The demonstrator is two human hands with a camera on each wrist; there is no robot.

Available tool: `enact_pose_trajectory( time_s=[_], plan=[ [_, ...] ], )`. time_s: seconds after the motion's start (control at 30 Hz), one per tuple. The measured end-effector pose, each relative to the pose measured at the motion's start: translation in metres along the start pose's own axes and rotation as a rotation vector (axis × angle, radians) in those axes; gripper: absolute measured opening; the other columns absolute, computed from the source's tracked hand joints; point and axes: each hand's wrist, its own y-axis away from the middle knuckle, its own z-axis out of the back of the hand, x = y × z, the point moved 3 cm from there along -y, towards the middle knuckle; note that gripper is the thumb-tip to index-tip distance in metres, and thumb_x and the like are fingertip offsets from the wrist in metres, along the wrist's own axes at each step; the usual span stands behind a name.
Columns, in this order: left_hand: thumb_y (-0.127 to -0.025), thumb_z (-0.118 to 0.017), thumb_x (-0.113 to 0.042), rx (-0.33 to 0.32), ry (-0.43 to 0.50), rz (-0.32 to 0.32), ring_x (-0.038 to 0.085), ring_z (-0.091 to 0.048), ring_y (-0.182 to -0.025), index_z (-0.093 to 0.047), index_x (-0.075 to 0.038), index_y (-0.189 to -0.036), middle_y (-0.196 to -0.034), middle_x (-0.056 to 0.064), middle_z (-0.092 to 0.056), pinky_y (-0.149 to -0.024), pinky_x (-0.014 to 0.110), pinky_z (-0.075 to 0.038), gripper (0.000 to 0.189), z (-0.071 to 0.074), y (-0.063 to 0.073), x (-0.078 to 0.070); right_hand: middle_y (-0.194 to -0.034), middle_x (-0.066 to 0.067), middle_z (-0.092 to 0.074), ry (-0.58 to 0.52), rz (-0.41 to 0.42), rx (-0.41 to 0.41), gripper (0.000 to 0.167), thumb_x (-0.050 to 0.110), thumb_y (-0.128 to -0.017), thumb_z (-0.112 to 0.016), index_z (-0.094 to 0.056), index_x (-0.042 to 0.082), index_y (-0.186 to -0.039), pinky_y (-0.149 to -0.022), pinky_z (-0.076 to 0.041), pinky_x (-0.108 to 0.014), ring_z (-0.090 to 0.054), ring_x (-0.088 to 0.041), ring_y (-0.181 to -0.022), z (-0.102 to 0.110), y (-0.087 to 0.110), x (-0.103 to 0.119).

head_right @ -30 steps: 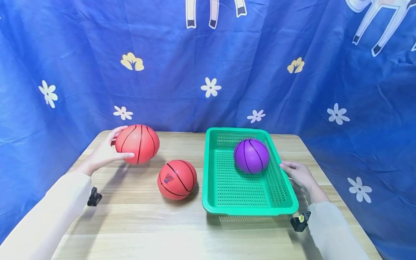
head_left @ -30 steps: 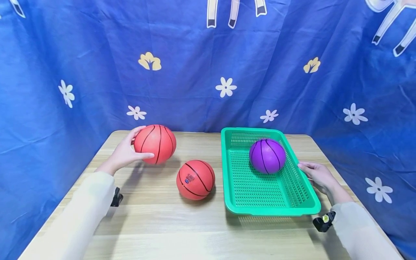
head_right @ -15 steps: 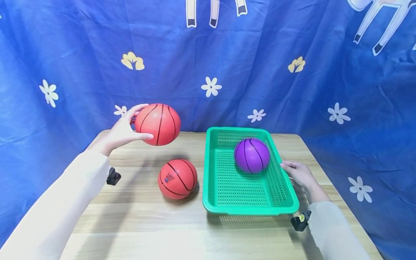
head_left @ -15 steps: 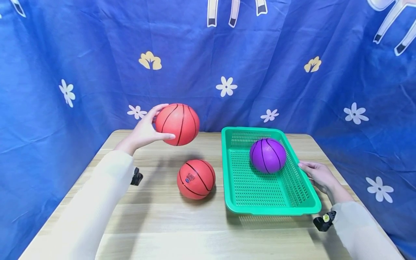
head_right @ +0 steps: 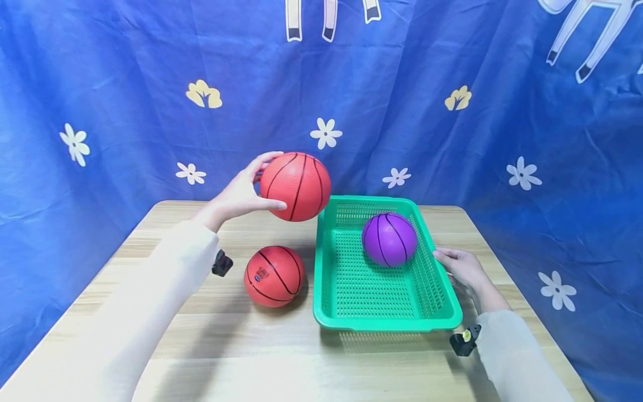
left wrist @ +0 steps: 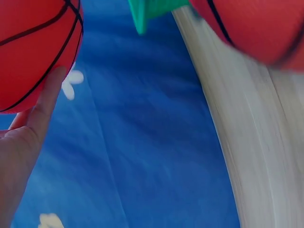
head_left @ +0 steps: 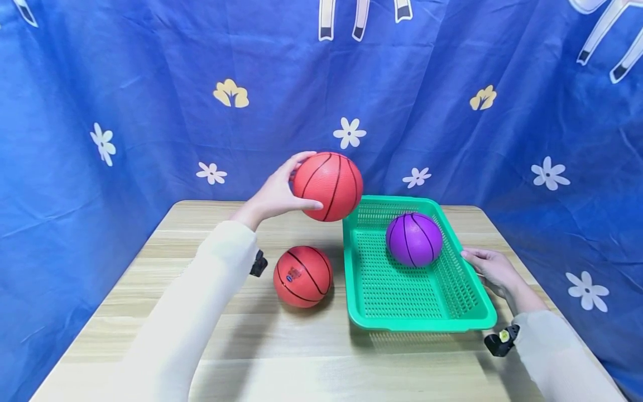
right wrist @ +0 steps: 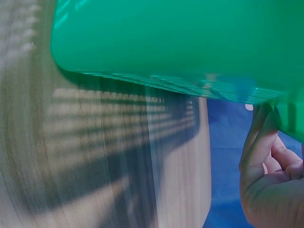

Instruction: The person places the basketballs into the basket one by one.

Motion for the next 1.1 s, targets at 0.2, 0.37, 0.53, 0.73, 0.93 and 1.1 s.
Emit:
enact_pose_trajectory(
  time_s=[0.2,0.37,0.53,0.73,0.93,1.1],
  plan=[
    [-0.069,-0.086,-0.016,0.056,0.051,-0.017,0.025,-0.045,-0.12,-0.035,-0.025,-0.145,-0.135,0.006,-0.046,-0.085,0.043,-0.051,0.093,-0.029,-0.009,-0.014,-0.118,0.002,-0.058,0.002,0.001,0.002,0.069,0.034,-0.098,-0.053,-0.027,-0.009,-0.145,-0.081,-0.053,-0.03,-0.059,0.003,-0.089,0.002,0.0,0.0],
    [-0.067,-0.087,-0.021,0.092,0.077,-0.045,0.021,-0.048,-0.116,-0.038,-0.032,-0.142,-0.129,0.003,-0.049,-0.083,0.039,-0.053,0.09,-0.056,-0.017,-0.023,-0.104,0.011,-0.062,-0.046,0.012,0.005,0.067,0.031,-0.098,-0.054,-0.028,-0.01,-0.144,-0.079,-0.054,-0.03,-0.062,-0.002,-0.088,0.004,0.0,-0.003],
    [-0.066,-0.088,-0.022,0.16,0.116,-0.055,0.018,-0.051,-0.113,-0.04,-0.033,-0.14,-0.126,0.0,-0.051,-0.081,0.034,-0.053,0.089,-0.086,-0.02,-0.028,-0.101,0.014,-0.062,-0.059,0.013,0.005,0.068,0.032,-0.097,-0.056,-0.029,-0.009,-0.144,-0.079,-0.054,-0.03,-0.063,-0.003,-0.088,0.005,0.0,-0.005],
    [-0.066,-0.087,-0.021,0.247,0.139,-0.068,0.019,-0.051,-0.112,-0.04,-0.03,-0.14,-0.128,0.001,-0.05,-0.079,0.032,-0.053,0.088,-0.12,-0.019,-0.031,-0.104,0.013,-0.06,-0.041,0.006,0.002,0.068,0.033,-0.097,-0.055,-0.029,-0.008,-0.145,-0.08,-0.053,-0.03,-0.062,-0.002,-0.089,0.004,0.001,-0.005],
    [-0.067,-0.086,-0.02,0.33,0.176,-0.079,0.017,-0.05,-0.112,-0.041,-0.028,-0.139,-0.126,-0.003,-0.05,-0.077,0.031,-0.054,0.085,-0.15,-0.018,-0.033,-0.107,0.009,-0.061,-0.035,0.016,0.003,0.068,0.035,-0.097,-0.055,-0.029,-0.008,-0.144,-0.079,-0.054,-0.031,-0.063,-0.003,-0.09,0.003,0.001,-0.002],
    [-0.066,-0.087,-0.023,0.401,0.128,-0.092,0.014,-0.048,-0.111,-0.041,-0.029,-0.139,-0.125,-0.006,-0.049,-0.075,0.028,-0.054,0.086,-0.171,-0.016,-0.034,-0.115,0.002,-0.059,-0.015,0.016,0.0,0.07,0.037,-0.096,-0.056,-0.03,-0.008,-0.144,-0.079,-0.054,-0.032,-0.063,-0.002,-0.089,0.003,0.001,-0.002]
  ],
)
